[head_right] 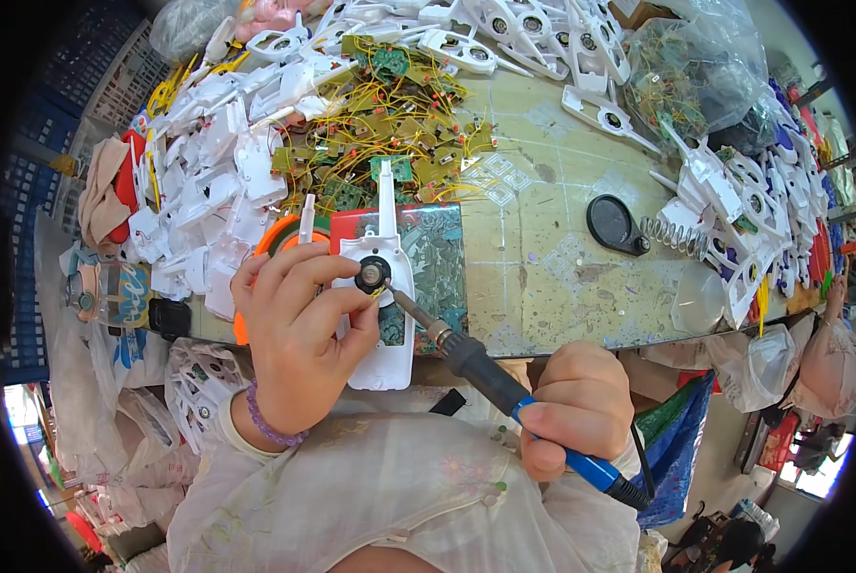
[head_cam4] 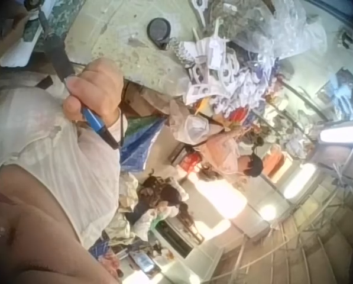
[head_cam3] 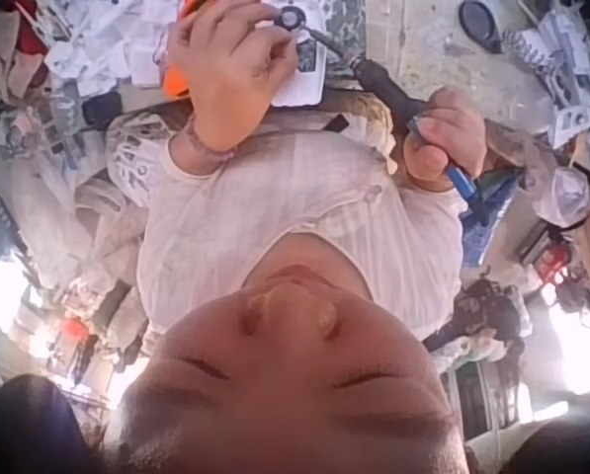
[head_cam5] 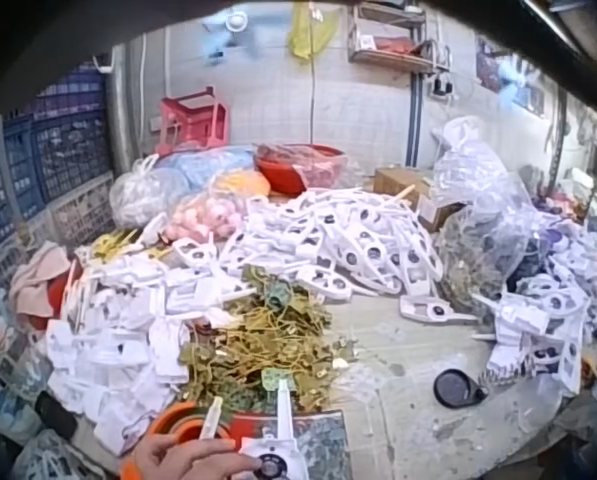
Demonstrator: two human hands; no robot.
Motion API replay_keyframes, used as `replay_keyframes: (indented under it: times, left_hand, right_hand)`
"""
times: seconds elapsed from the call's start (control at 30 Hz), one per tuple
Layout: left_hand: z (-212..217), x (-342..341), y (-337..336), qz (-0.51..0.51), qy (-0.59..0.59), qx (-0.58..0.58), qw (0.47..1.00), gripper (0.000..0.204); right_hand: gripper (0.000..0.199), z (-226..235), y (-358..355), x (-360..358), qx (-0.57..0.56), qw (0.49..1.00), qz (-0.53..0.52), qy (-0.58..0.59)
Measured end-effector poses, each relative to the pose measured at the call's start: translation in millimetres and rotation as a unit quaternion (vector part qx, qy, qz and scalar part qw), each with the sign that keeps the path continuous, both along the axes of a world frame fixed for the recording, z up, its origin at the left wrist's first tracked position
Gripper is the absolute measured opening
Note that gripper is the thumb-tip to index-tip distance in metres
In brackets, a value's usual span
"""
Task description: Soldering electronic components onto circuit boards and assembling plastic housings at a factory workbench.
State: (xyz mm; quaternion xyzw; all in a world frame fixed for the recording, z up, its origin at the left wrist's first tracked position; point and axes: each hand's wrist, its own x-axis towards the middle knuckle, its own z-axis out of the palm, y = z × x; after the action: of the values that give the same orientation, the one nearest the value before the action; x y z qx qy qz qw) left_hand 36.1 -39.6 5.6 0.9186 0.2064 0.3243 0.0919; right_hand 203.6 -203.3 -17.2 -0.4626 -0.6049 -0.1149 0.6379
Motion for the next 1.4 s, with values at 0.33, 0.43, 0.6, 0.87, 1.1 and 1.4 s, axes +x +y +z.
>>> replay_keyframes:
  times: [0.33,0.43,0.6,0.87,1.1,1.4]
  left_hand:
    - [2,-1,4,-0.019,0.021,-0.023,0.999,0.015]
    - [3,-1,5,-0.022,0.02,-0.027,0.999,0.014]
    - [4,-2,5,-0.027,0.024,-0.036,0.999,0.013]
    - [3,-1,5,-0.027,0.023,-0.042,0.999,0.013]
    - [3,-2,5,-0.03,0.02,-0.05,0.998,0.012]
    - [3,-1,5,-0.024,0.014,-0.046,0.999,0.012]
  right_hand:
    - [0.038,7,0,2,-0.022,0.999,0.01,-0.021]
    - [0.038,8,1,3,-0.011,0.999,0.012,-0.033]
    - [0.023,11,1,8,-0.013,0.998,0.037,-0.045]
    - [0.02,24,2,6,-0.039,0.996,0.036,-0.069]
    - [0.018,29,4,6,-0.04,0.995,0.046,-0.084]
    - [0.026,15,1,3,-0.006,0.993,0.034,-0.109]
